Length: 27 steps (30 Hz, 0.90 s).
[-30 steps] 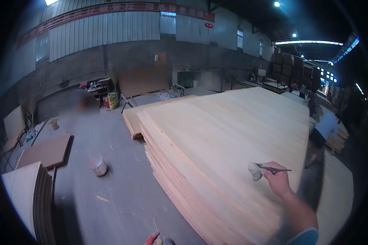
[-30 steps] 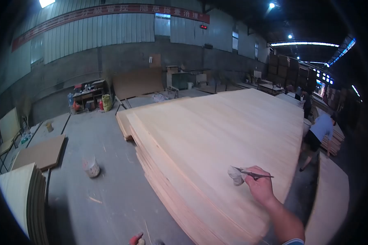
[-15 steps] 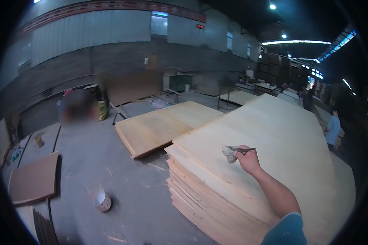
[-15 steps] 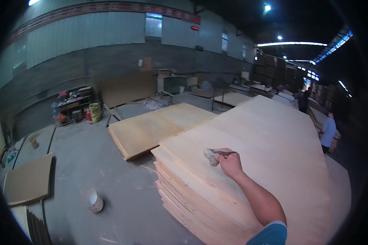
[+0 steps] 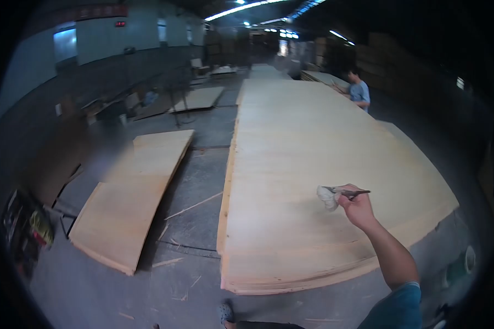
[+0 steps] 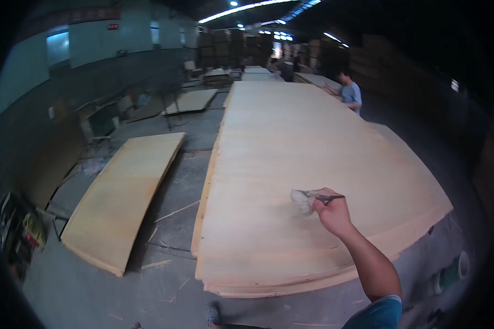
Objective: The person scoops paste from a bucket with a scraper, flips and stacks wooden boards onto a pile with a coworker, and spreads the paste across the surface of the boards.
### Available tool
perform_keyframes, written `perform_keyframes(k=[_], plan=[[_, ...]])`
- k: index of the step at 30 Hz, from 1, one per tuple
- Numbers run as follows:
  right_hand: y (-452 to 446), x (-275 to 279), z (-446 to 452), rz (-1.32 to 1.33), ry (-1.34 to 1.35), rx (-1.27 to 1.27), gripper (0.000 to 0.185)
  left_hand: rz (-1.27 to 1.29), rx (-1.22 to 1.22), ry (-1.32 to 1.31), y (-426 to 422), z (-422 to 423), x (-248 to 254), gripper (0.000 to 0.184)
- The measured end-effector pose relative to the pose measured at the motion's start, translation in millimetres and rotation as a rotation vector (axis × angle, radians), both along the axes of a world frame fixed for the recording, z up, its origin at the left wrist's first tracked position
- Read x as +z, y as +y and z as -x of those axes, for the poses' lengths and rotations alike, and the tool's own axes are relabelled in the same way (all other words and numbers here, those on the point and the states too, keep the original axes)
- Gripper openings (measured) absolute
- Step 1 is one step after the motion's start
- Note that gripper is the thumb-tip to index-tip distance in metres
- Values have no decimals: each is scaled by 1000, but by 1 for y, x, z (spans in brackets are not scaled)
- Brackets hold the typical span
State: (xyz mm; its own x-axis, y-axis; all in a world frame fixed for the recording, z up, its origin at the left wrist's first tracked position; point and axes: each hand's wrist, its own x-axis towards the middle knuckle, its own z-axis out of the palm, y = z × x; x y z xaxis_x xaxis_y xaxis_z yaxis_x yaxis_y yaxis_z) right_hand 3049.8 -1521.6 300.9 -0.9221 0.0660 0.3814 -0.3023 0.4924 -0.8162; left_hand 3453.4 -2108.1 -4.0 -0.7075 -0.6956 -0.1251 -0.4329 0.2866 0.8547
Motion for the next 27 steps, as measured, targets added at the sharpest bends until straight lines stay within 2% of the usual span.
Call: perform_keyframes(k=[1, 3, 5, 7, 8, 10, 12, 15, 16, 18, 19, 20, 21, 22, 23, 24, 25, 26, 27], plan=[[-10, -3, 1, 10, 33, -25, 15, 199, -66, 10, -19, 55, 27, 46], [-13, -10, 3, 42, 85, -89, 15, 202, -223, 90, -46, 148, 40, 45], [-40, -17, 9, 156, 3, -195, 18, 122, -372, 16, -53, 234, 69, 43], [-75, -14, 19, 280, -41, -300, 18, 146, -579, 56, -60, 309, 84, 42], [-83, -25, 27, 239, -10, -327, 17, 140, -670, 92, -63, 339, 87, 42], [-102, -2, 19, 136, 32, -362, 17, 137, -766, 65, -69, 379, 112, 41], [-128, 1, 34, 95, 39, -412, 17, 40, -853, 77, -92, 438, 105, 40], [-167, 10, 50, 112, -50, -572, 17, -144, -937, 73, -147, 517, 57, 39], [-180, 9, 56, 120, -75, -635, 17, -154, -960, 21, -163, 547, 47, 41], [-207, 11, 56, 138, -107, -778, 16, 55, -1036, -85, -178, 602, 58, 43], [-223, 11, 61, 233, -150, -831, 16, 158, -1074, -131, -183, 633, 60, 44], [-239, 10, 69, 331, -186, -882, 16, 131, -1171, 7, -192, 672, 57, 46], [-257, 5, 82, 435, -203, -941, 16, 264, -1168, -35, -212, 717, 30, 45], [-271, -11, 90, 748, -135, -955, 18, 326, -1251, -37, -227, 764, 17, 45], [-265, -46, 89, 732, -304, -949, 19, 377, -1315, -32, -230, 812, 7, 44], [-289, -48, 112, 486, -357, -1108, 22, 431, -1394, 37, -226, 855, 8, 41], [-293, -61, 128, 68, -441, -1276, 26, 484, -1465, 99, -221, 892, 10, 38], [-291, -55, 142, -256, -691, -1290, 27, 387, -1497, 77, -209, 931, 9, 35], [-298, -48, 148, -332, -629, -1219, 27, 304, -1529, 54, -193, 966, 18, 32]])
